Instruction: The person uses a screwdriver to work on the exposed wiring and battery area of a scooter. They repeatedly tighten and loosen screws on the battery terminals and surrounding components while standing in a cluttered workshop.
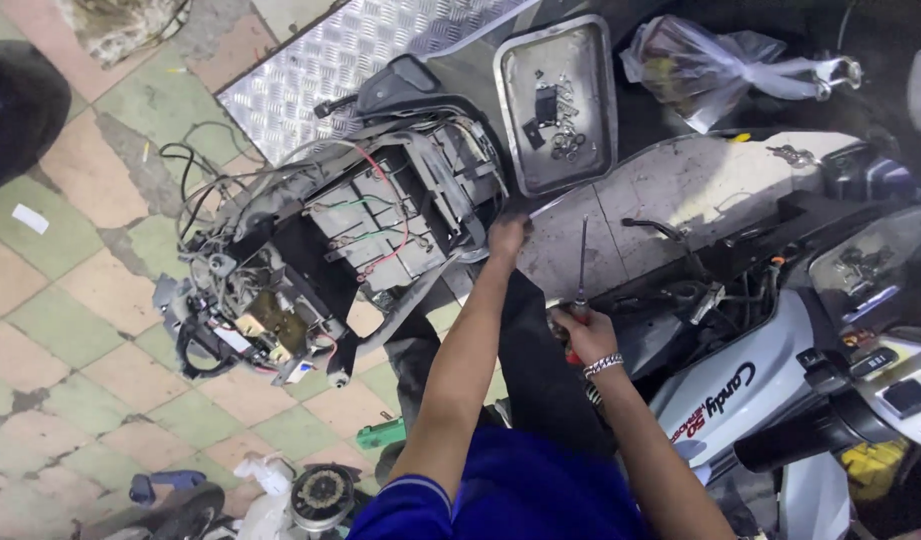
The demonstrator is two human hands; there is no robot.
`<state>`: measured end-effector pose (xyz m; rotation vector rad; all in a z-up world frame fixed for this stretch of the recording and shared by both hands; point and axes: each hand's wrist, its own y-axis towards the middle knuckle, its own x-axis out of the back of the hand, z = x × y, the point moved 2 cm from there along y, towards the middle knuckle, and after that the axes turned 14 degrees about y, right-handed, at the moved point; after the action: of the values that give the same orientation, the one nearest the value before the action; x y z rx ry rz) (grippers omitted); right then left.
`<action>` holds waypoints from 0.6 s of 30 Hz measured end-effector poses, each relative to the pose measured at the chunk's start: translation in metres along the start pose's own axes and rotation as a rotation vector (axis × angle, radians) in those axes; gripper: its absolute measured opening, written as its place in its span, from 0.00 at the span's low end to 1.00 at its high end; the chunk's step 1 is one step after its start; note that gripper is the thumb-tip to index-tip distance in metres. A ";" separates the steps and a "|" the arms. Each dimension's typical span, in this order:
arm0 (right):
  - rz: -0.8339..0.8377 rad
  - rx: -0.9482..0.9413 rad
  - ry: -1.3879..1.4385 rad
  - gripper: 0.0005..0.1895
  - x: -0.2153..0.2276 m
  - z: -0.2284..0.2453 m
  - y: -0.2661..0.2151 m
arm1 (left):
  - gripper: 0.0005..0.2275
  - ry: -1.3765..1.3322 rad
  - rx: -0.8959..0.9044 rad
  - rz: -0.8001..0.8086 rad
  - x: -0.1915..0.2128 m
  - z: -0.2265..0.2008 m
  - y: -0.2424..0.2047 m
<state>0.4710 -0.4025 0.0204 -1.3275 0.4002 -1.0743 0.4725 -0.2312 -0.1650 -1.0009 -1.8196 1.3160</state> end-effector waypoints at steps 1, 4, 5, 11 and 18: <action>0.006 -0.002 -0.007 0.15 -0.003 0.009 -0.007 | 0.25 -0.006 0.005 -0.005 0.006 0.010 -0.013; 0.045 0.070 -0.139 0.22 -0.015 0.026 -0.019 | 0.21 -0.228 -0.001 0.083 0.026 0.038 -0.055; 0.048 0.119 -0.169 0.21 -0.020 0.025 -0.017 | 0.20 -0.241 -0.011 0.071 0.036 0.046 -0.073; 0.292 0.422 -0.264 0.20 -0.130 0.041 -0.051 | 0.18 -0.229 -0.052 -0.114 0.123 0.112 -0.181; 0.597 0.549 -0.301 0.07 -0.259 0.024 -0.125 | 0.04 -0.182 -0.225 -0.793 0.261 0.228 -0.257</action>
<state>0.3115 -0.1643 0.0569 -0.7787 0.2258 -0.4237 0.1008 -0.1556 0.0420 -0.1860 -2.2008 0.7321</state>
